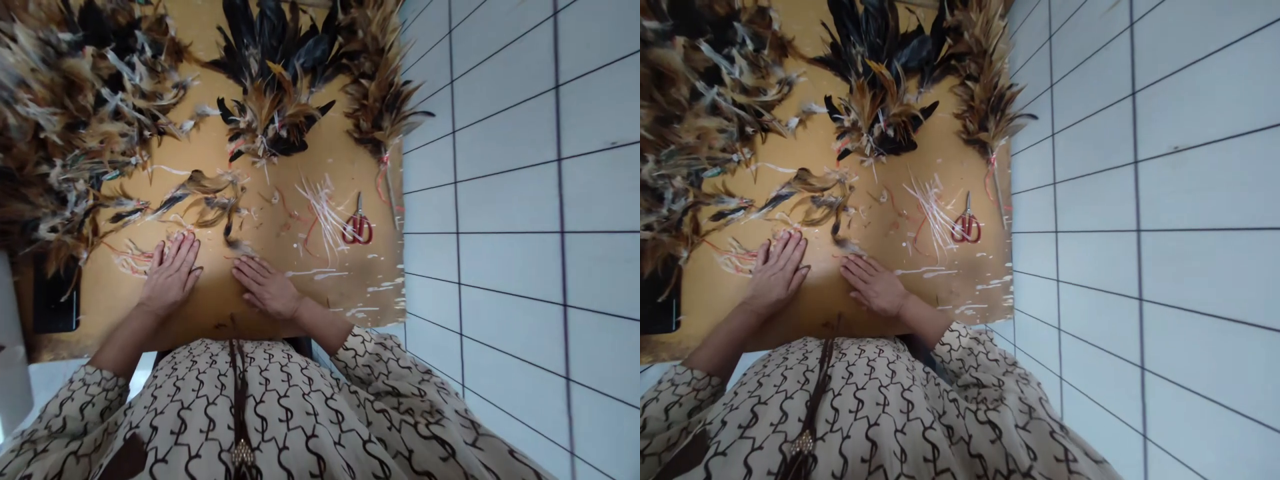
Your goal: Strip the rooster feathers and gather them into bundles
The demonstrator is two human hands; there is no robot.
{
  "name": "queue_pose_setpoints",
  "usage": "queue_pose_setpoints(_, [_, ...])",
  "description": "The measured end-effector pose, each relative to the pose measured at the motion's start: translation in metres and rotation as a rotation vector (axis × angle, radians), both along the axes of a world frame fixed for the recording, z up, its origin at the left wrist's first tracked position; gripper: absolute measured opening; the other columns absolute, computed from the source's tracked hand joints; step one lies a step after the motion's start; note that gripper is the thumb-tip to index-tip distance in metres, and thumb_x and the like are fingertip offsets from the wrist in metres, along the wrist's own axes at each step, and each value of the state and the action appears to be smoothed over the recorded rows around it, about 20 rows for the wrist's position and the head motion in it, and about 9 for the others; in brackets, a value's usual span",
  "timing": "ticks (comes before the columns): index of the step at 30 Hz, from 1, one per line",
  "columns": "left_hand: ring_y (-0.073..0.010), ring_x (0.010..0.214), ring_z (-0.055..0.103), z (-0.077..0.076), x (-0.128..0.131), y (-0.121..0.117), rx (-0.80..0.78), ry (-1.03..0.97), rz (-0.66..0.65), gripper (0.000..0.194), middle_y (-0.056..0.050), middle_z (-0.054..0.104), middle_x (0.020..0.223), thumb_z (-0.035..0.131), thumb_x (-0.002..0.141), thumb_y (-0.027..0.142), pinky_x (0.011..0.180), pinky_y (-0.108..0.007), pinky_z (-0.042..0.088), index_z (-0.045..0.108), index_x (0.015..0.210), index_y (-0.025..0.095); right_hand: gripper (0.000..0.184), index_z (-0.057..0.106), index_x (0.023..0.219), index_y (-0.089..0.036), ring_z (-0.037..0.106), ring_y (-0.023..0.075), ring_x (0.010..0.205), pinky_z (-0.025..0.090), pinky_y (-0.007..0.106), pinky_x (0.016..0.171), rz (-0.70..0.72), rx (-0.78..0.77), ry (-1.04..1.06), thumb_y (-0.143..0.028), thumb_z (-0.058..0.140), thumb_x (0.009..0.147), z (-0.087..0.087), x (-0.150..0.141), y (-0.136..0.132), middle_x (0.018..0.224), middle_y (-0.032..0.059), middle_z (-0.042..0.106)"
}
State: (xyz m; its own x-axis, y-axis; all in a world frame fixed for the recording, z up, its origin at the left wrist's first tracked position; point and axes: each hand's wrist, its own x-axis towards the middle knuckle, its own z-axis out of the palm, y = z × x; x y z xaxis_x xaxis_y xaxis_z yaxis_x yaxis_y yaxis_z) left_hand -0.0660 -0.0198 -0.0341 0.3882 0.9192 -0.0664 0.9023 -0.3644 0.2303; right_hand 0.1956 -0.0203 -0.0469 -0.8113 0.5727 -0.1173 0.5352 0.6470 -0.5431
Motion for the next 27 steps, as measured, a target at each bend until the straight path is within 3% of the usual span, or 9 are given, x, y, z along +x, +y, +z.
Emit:
queue_pose_setpoints(7, [-0.0234,0.139,0.028,-0.003,0.002,0.0,0.017,-0.009,-0.007,0.065,-0.012,0.036,0.147,0.038,0.091,0.032,0.115,-0.047,0.013,0.012,0.149,0.019,0.052,0.034,0.14,-0.009,0.019,0.0212,0.142,0.029,0.045,0.114,0.004,0.09,0.023,-0.028,0.039,0.092,-0.008,0.001,-0.004,0.146,0.0144,0.038])
queue_pose_setpoints(19, [-0.0235,0.139,0.027,-0.009,0.001,-0.001,0.054,-0.044,-0.024,0.065,-0.012,0.034,0.148,0.037,0.091,0.033,0.115,-0.047,0.013,0.011,0.149,0.018,0.05,0.038,0.138,-0.007,0.011,0.0206,0.144,0.029,0.045,0.114,0.0,0.165,0.028,-0.022,0.039,0.09,-0.009,0.002,-0.003,0.146,0.0154,0.038])
queue_pose_setpoints(27, [-0.0242,0.137,0.032,-0.012,-0.004,-0.007,0.095,-0.081,-0.022,0.055,-0.013,0.04,0.145,0.03,0.093,0.036,0.112,-0.047,0.02,0.028,0.145,0.016,0.049,0.039,0.137,-0.008,0.02,0.0225,0.142,0.034,0.049,0.111,-0.009,0.255,-0.019,-0.026,0.034,0.092,-0.01,-0.002,-0.006,0.145,0.016,0.04])
